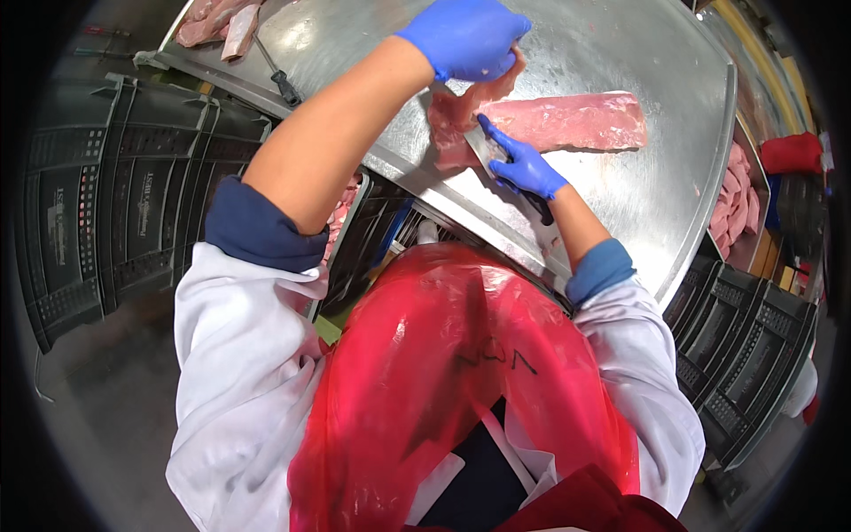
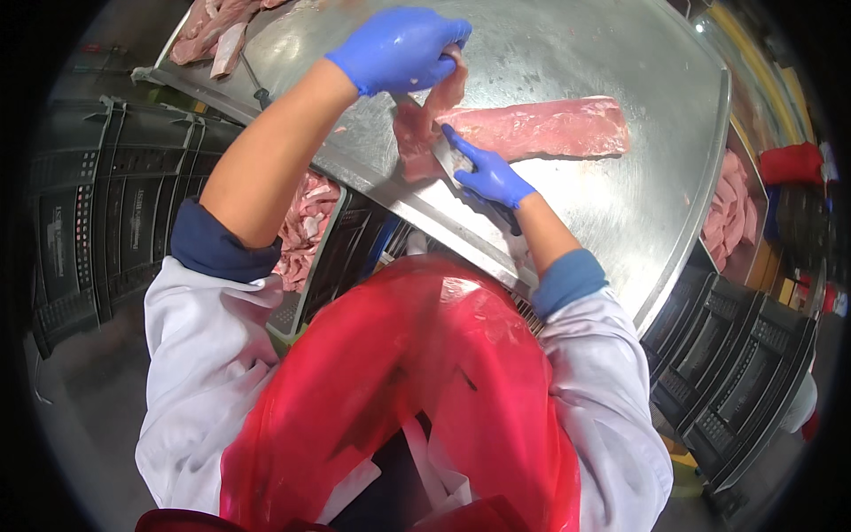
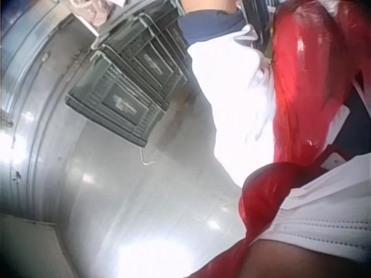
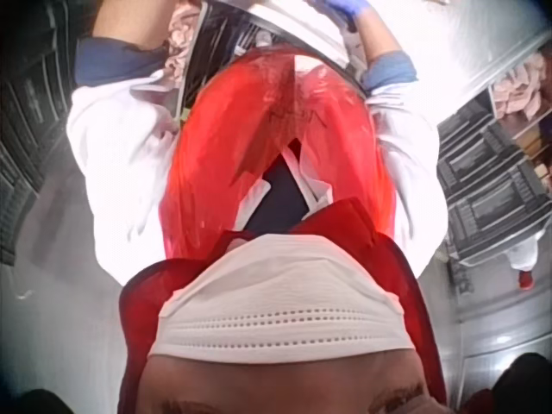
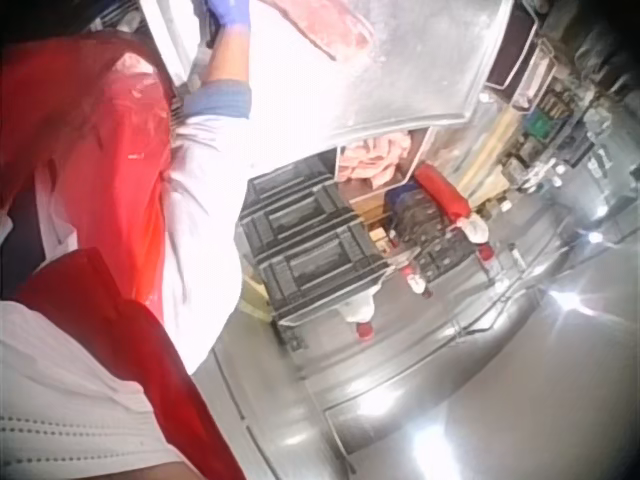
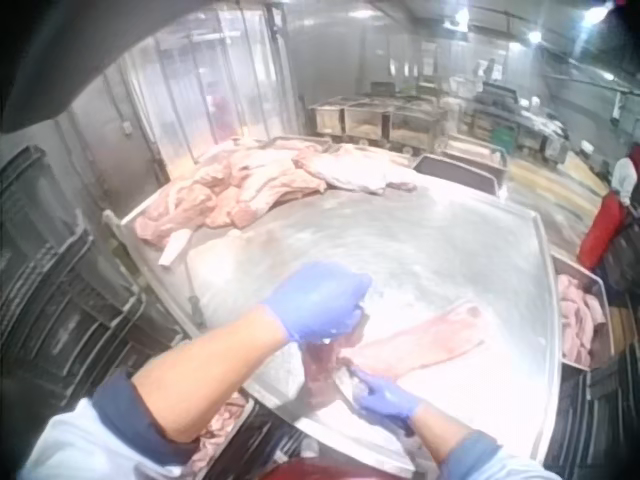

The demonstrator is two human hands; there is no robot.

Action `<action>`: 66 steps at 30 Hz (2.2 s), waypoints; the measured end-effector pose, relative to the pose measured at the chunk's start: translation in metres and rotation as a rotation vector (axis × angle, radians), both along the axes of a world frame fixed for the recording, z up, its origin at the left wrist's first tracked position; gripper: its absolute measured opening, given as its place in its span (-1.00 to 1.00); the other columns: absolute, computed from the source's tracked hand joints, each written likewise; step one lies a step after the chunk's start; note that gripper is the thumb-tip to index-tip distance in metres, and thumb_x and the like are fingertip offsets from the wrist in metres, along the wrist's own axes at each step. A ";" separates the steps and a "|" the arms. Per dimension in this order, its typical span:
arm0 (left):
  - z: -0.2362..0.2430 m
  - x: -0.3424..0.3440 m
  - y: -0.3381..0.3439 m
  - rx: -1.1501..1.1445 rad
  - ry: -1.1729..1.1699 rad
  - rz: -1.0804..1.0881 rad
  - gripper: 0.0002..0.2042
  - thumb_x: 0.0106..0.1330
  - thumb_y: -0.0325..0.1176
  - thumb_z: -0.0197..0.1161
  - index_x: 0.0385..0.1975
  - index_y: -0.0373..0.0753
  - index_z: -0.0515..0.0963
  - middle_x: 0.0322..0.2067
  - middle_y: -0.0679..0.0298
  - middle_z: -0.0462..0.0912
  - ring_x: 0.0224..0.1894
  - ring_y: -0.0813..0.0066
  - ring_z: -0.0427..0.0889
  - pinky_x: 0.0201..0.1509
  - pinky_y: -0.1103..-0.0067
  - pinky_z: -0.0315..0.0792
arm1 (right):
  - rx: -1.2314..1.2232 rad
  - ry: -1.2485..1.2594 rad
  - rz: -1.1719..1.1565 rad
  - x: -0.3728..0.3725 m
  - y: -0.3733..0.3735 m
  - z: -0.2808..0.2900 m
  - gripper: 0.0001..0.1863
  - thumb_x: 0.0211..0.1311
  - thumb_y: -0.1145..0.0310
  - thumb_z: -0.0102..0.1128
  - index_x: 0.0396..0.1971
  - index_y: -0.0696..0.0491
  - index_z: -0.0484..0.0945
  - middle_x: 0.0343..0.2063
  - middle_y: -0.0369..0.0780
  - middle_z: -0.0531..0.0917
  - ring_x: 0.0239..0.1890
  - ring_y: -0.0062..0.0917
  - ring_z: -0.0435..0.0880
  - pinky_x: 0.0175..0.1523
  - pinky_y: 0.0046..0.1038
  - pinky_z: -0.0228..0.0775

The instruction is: The person trims fat and connective tissue from large cuts of raw meat using a knife on a stainless steel table. They repeatedly pick up pieces, trim them, and place the trimmed portions into a nearby container.

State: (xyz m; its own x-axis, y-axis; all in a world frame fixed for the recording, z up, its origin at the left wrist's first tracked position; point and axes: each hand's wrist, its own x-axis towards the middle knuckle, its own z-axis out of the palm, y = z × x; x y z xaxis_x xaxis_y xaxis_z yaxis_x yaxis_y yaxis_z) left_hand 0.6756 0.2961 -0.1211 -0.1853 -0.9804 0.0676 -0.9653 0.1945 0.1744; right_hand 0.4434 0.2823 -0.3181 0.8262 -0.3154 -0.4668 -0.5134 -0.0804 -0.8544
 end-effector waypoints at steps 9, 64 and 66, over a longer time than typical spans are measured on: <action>0.075 -0.008 0.014 -0.143 -0.039 -0.005 -0.84 0.13 -0.30 0.19 -0.40 -0.22 0.61 -0.45 -0.07 0.65 -0.31 -0.11 0.66 -0.20 0.17 0.53 | 0.134 -0.100 0.001 0.032 0.006 0.038 -0.11 0.28 0.39 0.10 0.56 -0.34 -0.06 -0.41 -0.16 0.66 -0.44 -0.51 0.63 -0.17 -0.40 0.53; -0.213 0.023 0.090 0.069 0.928 0.519 -0.89 0.27 -0.41 0.28 -0.31 -0.31 0.61 -0.46 0.28 0.66 -0.40 0.66 0.58 -0.26 0.59 0.52 | -0.158 0.037 -0.028 -0.011 0.054 -0.017 -0.15 0.26 0.35 0.12 0.54 -0.31 0.02 0.06 0.13 0.63 0.04 -0.15 0.70 0.20 -0.26 0.44; -0.217 0.025 0.090 0.029 0.927 0.420 -0.89 0.27 -0.42 0.28 -0.30 -0.32 0.61 -0.46 0.29 0.66 -0.40 0.66 0.58 -0.27 0.59 0.52 | -0.190 0.148 0.015 0.019 0.041 -0.005 -0.15 0.26 0.28 0.10 0.55 -0.25 -0.01 0.03 0.18 0.63 0.06 0.00 0.67 0.21 -0.22 0.44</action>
State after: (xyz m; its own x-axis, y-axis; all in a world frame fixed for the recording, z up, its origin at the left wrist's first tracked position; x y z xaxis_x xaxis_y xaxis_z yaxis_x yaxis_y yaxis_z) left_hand 0.7007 0.3866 -0.3377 0.2876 -0.9576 -0.0156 -0.4365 -0.1455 0.8879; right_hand 0.4627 0.3233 -0.3233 0.7586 -0.3975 -0.5163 -0.6293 -0.2413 -0.7388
